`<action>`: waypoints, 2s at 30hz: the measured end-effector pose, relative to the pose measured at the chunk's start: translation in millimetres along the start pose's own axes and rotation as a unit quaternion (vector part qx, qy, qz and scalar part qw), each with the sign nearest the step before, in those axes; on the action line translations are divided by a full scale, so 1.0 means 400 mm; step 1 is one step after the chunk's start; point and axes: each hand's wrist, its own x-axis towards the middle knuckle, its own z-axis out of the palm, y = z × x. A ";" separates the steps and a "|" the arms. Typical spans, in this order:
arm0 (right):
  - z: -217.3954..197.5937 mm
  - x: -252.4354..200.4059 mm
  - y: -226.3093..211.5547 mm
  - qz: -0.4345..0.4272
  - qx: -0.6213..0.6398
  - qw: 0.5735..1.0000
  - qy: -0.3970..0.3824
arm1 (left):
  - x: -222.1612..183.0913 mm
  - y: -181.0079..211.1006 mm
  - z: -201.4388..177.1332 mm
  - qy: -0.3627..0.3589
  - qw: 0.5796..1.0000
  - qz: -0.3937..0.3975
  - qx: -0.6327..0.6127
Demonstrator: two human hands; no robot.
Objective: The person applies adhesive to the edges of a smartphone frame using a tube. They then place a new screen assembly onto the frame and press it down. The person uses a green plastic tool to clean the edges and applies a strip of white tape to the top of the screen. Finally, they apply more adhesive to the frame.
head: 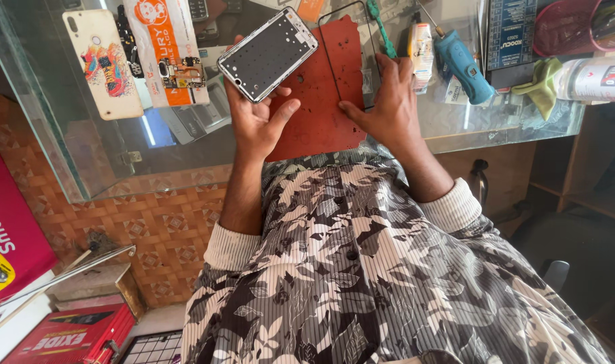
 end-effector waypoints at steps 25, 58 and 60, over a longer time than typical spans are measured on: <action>-0.167 0.167 -0.030 -0.307 -0.060 0.945 -0.093 | 0.027 0.067 -0.067 0.139 0.986 0.010 -0.091; -0.041 -0.074 -0.088 0.063 -0.030 0.991 -0.112 | -0.016 0.040 -0.008 0.044 0.963 -0.080 -0.252; -0.060 -0.067 -0.082 0.035 -0.010 0.995 -0.088 | -0.022 0.039 -0.006 0.037 0.964 -0.081 -0.249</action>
